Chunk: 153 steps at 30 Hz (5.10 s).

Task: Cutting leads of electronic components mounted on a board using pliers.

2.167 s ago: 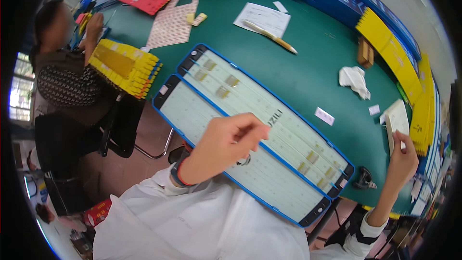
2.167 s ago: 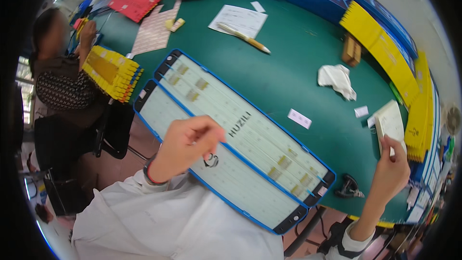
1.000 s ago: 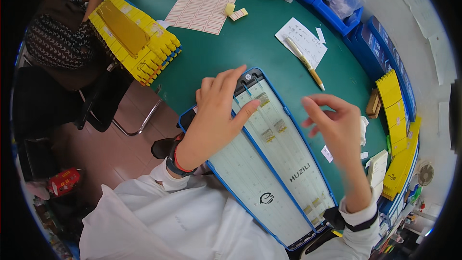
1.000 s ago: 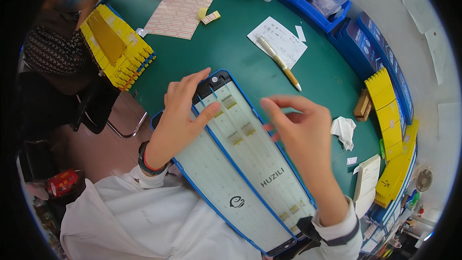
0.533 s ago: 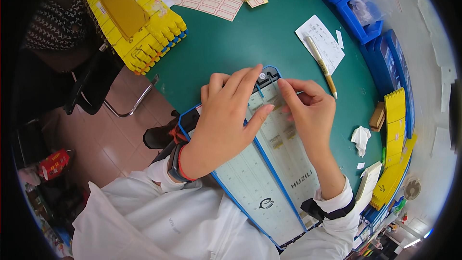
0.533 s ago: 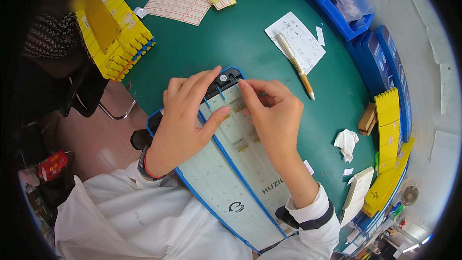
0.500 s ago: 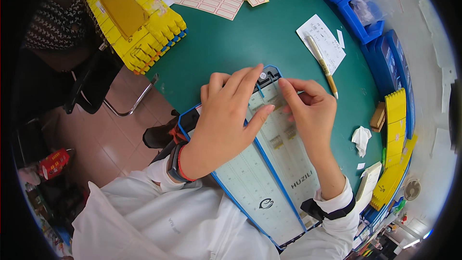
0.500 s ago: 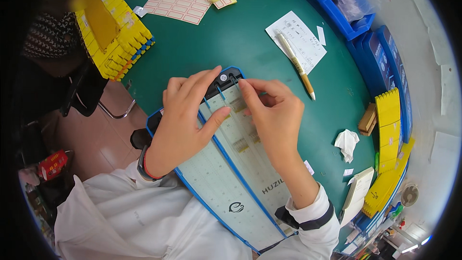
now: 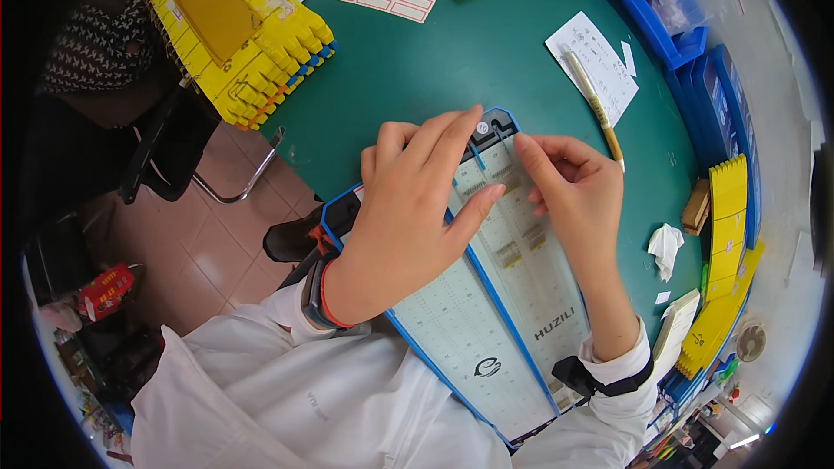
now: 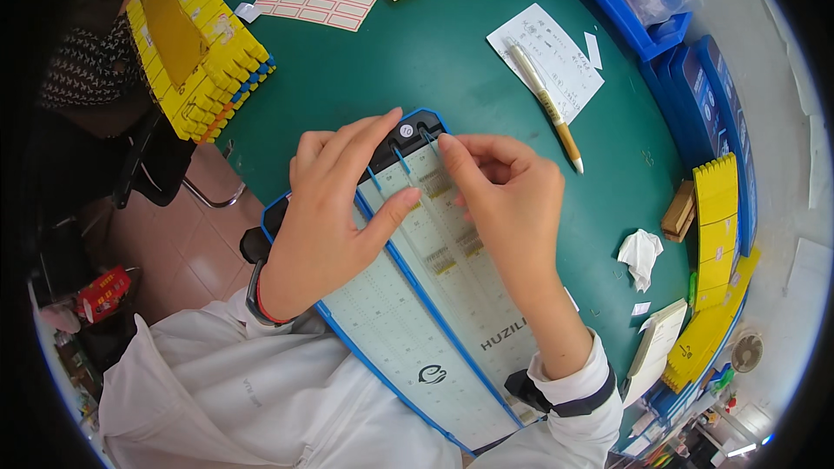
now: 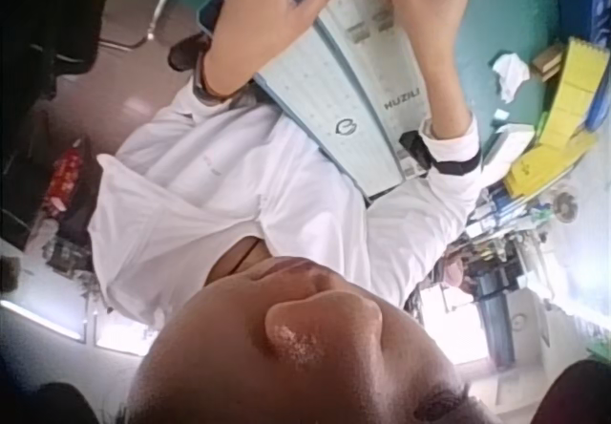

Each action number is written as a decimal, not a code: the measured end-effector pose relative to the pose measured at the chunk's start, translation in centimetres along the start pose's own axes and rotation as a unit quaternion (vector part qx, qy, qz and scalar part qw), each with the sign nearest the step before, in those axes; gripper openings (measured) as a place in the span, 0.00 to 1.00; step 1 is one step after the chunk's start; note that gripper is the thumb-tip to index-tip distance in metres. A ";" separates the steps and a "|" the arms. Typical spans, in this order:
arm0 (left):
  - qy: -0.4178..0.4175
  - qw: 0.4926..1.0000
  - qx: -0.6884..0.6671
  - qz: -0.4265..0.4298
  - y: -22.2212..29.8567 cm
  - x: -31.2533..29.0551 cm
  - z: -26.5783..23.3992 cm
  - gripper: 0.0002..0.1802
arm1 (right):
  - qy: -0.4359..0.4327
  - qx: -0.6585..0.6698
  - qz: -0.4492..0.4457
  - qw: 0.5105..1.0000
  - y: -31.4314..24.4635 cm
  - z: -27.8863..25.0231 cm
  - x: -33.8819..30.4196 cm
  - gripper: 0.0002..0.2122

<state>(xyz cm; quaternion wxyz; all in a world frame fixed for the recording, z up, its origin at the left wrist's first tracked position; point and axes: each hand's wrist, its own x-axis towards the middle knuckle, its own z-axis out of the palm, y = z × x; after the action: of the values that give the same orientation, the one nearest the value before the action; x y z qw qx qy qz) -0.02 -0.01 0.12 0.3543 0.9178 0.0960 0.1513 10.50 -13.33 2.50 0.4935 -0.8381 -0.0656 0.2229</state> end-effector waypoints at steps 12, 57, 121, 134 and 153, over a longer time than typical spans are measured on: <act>0.002 1.000 -0.003 0.006 -0.1 -0.1 0.2 0.32 | -0.003 0.018 0.028 0.999 -0.3 -0.1 0.0 0.12; -0.096 0.970 0.203 0.097 -0.2 1.9 -0.1 0.25 | 0.190 -0.360 -0.092 0.909 12.0 -14.6 -13.3 0.10; -0.391 0.865 0.184 0.256 12.4 -8.0 6.2 0.43 | 0.361 0.249 -0.209 0.874 13.4 -9.5 -20.5 0.08; -0.390 0.866 0.183 0.254 12.7 -8.2 6.4 0.43 | 0.385 0.257 -0.185 0.867 13.4 -10.0 -21.4 0.08; -0.384 0.864 0.198 0.259 12.7 -8.3 6.4 0.43 | 0.374 0.266 -0.187 0.868 13.4 -9.8 -21.4 0.08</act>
<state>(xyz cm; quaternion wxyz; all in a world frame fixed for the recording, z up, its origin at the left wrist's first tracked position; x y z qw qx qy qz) -4.68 -15.57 2.53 0.1220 0.9460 -0.2609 -0.1485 -5.79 -34.96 1.64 0.7180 -0.6675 0.0302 -0.1951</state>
